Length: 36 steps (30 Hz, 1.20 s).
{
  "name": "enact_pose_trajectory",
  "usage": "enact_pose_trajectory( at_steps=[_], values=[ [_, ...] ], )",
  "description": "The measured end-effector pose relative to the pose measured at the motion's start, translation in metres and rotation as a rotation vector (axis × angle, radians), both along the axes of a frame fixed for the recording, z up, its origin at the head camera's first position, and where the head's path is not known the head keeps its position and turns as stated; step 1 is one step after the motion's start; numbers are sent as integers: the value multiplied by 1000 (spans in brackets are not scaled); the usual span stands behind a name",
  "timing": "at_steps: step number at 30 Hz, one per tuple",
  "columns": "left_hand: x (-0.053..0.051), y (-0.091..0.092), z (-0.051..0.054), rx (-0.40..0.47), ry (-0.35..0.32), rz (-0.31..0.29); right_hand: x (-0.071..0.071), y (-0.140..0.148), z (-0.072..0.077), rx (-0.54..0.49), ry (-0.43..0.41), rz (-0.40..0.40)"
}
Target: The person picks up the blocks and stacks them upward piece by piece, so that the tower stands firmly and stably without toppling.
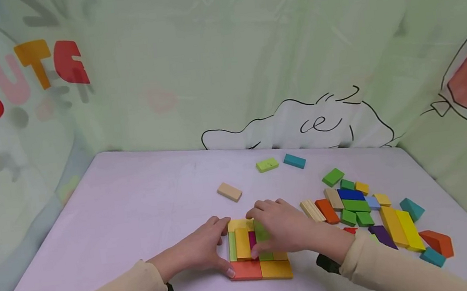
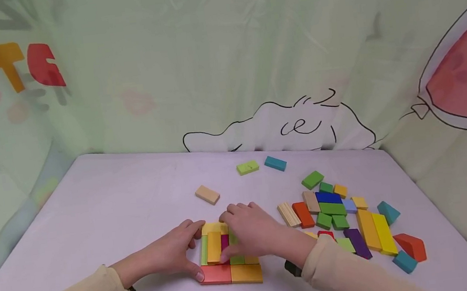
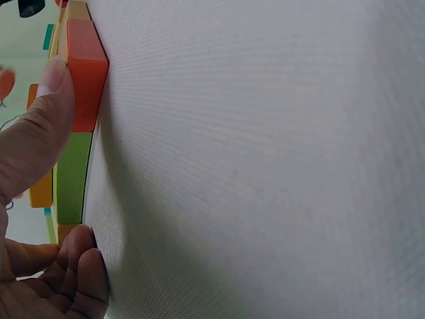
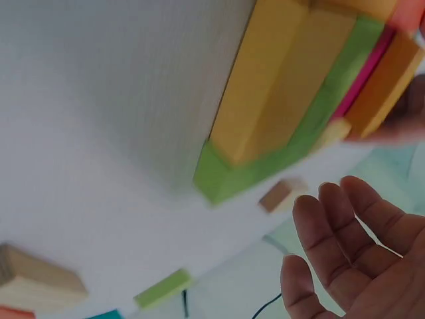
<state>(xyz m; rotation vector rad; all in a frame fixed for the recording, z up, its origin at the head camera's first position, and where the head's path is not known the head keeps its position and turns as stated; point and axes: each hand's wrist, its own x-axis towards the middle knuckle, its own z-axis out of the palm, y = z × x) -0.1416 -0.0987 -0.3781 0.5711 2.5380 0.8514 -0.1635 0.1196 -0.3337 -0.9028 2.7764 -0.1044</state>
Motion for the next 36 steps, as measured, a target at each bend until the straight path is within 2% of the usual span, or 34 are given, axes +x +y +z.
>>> enact_pose_trajectory(
  at_steps=[3,8,13,18,22,26,32,36],
  values=[
    [0,2,1,-7,6,4,-18,16,9,-26,20,-61],
    [-1,6,-1,-1,-10,8,-68,60,16,-35,64,-147],
    [1,0,-7,-14,-16,27,-115,91,5,4,31,-235],
    [4,-8,-9,-13,-18,51,-144,96,-10,77,-41,-283],
    [5,-8,-10,7,-33,42,-151,95,-15,137,-73,-305],
    [6,-7,-10,9,-32,34,-151,94,-16,176,-68,-281],
    [5,-8,-7,-5,-14,39,-142,94,-11,91,-136,-282],
    [5,-7,-8,-7,-12,43,-131,97,-9,59,-193,-285]
  ],
)
